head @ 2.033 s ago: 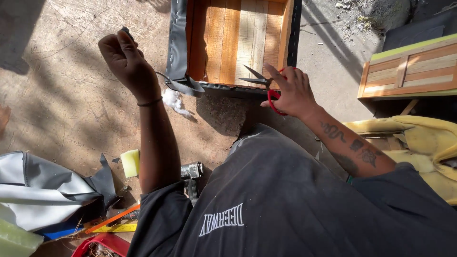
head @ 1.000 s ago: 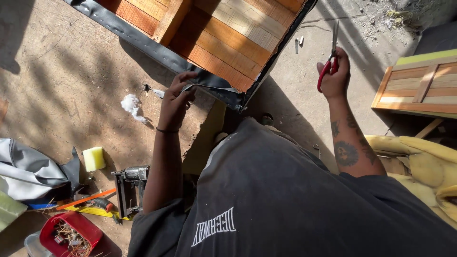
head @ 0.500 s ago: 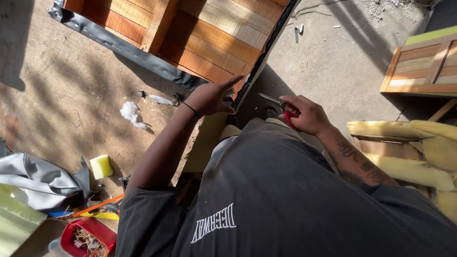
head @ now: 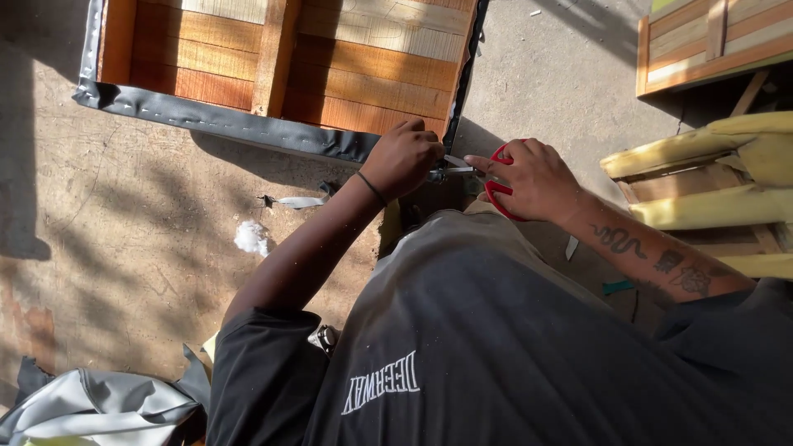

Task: The person is reupholstering a wooden frame by pulling black fabric tight and securing it with a pneumatic staple gun, then trimming the excess fabric with scissors.

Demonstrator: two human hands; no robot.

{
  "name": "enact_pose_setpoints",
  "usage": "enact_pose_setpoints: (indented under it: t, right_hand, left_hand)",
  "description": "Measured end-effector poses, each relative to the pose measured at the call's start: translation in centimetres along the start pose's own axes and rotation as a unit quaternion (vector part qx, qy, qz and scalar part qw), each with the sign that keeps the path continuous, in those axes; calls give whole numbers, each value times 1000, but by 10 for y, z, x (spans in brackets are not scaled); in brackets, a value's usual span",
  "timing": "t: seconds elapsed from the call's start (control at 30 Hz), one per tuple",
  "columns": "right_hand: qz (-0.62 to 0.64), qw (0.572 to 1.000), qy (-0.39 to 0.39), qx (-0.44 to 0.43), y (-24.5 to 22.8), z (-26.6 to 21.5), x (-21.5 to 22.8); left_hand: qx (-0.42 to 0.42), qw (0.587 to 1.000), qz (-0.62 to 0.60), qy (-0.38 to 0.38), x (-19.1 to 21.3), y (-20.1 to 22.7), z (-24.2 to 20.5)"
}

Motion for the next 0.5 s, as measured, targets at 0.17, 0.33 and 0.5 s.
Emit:
enact_pose_setpoints:
  t: [0.17, 0.33, 0.5]
  right_hand:
    - [-25, 999, -11, 16, -13, 19, 10]
    - [-37, 998, -20, 42, -21, 26, 1]
    - [-48, 996, -46, 62, -20, 22, -5]
  left_hand:
    - [-18, 999, -27, 26, 3, -1, 6]
    - [-23, 995, -94, 0, 0, -2, 1]
    - [-22, 992, -118, -30, 11, -5, -3]
Point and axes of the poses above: each hand's wrist, its own z-axis towards the middle knuckle, its own x-axis out of the back of the hand, y = z × x, the point moved 4 cm from there along z, towards the middle knuckle, and after that the axes turned 10 degrees about z, right-handed, at the moved point
